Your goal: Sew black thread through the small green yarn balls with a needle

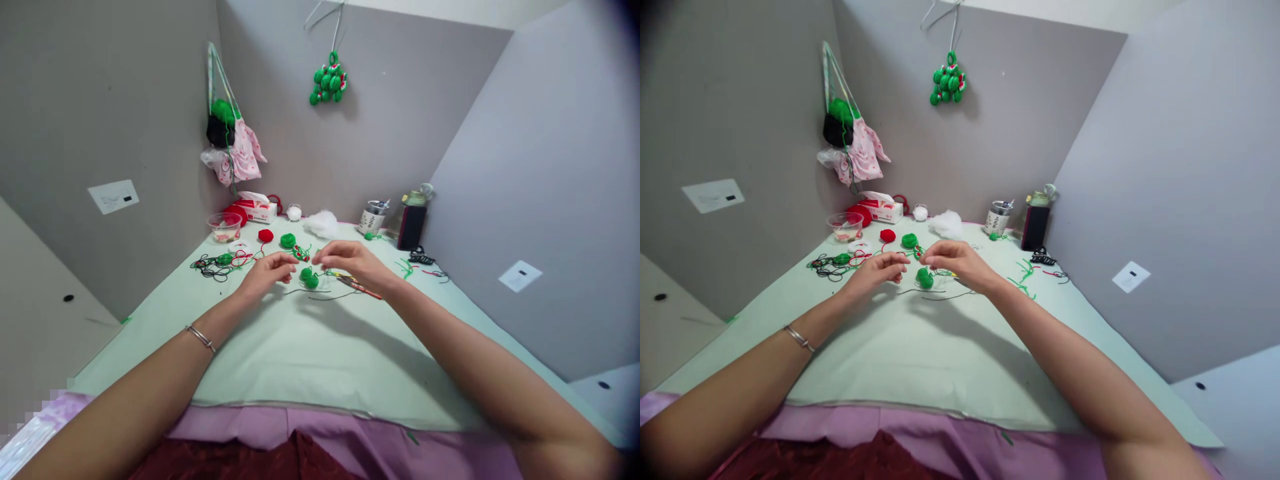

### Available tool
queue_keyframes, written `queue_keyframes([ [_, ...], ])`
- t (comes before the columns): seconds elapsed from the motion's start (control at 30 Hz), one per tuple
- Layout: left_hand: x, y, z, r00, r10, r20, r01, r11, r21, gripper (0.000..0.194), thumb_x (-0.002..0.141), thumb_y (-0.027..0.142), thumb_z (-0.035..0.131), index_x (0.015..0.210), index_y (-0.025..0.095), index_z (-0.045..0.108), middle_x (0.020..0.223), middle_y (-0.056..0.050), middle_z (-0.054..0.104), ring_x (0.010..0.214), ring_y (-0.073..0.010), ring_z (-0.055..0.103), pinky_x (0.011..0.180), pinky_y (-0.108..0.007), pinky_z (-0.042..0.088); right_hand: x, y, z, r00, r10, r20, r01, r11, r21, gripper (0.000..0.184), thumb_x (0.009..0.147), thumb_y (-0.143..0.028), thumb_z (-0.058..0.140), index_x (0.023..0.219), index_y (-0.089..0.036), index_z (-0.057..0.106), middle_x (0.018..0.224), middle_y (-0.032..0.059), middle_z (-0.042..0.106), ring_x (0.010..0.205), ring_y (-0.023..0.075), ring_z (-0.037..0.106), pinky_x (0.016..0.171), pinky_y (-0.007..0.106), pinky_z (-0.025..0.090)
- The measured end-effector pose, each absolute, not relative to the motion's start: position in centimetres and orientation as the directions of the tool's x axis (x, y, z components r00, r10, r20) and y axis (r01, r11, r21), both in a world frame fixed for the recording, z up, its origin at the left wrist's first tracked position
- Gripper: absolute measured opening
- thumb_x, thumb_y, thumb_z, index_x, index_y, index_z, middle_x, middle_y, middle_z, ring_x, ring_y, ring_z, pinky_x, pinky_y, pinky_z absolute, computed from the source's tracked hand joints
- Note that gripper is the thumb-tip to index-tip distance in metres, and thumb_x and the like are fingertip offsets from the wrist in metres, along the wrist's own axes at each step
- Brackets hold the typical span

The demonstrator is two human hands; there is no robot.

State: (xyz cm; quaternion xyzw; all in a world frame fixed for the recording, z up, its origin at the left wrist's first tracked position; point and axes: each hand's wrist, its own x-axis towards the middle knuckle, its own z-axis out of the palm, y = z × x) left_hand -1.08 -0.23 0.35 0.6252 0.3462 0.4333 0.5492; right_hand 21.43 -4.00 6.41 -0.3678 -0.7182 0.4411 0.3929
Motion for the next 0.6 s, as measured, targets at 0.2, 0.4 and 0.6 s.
queue_keyframes([
  [0.2, 0.0, -0.1, -1.0, 0.503, 0.782, 0.370, 0.217, -0.528, 0.821, 0.025, 0.085, 0.030, 0.059, 0.104, 0.021, 0.072, 0.117, -0.009, 0.067, 0.109, -0.0247, 0.059, 0.099, -0.042, 0.044, 26.2, -11.1, 13.1, 0.010, 0.901, 0.433, -0.151, 0.429, -0.891, 0.016, 0.080, -0.031, 0.076, 0.085, -0.021, 0.063, 0.062, -0.0068, 0.047, 0.040, 0.0011, 0.023, 0.039, 0.022, 0.014],
  [0.4, 1.7, 0.5, -1.3, 0.743, 0.542, 0.394, 0.368, -0.821, 0.437, 0.042, 0.092, 0.017, 0.046, 0.131, 0.023, 0.058, 0.138, -0.008, 0.057, 0.135, -0.0244, 0.042, 0.115, -0.045, 0.031, 27.0, -12.8, 10.6, 0.030, 0.903, 0.428, -0.184, 0.426, -0.886, 0.015, 0.087, -0.035, 0.069, 0.082, -0.024, 0.060, 0.054, -0.0084, 0.030, 0.041, 0.0040, 0.017, 0.039, 0.022, 0.013],
  [0.6, 3.1, 0.7, -0.9, 0.798, 0.506, 0.328, 0.455, -0.862, 0.225, 0.035, 0.089, 0.009, 0.045, 0.117, 0.020, 0.063, 0.121, -0.010, 0.064, 0.113, -0.0239, 0.053, 0.099, -0.040, 0.043, 22.4, -10.7, 2.7, -0.581, 0.748, -0.321, 0.334, -0.141, -0.932, 0.033, 0.080, -0.046, 0.072, 0.083, -0.015, 0.061, 0.056, -0.0048, 0.052, 0.046, 0.0048, 0.036, 0.043, 0.020, 0.025],
])
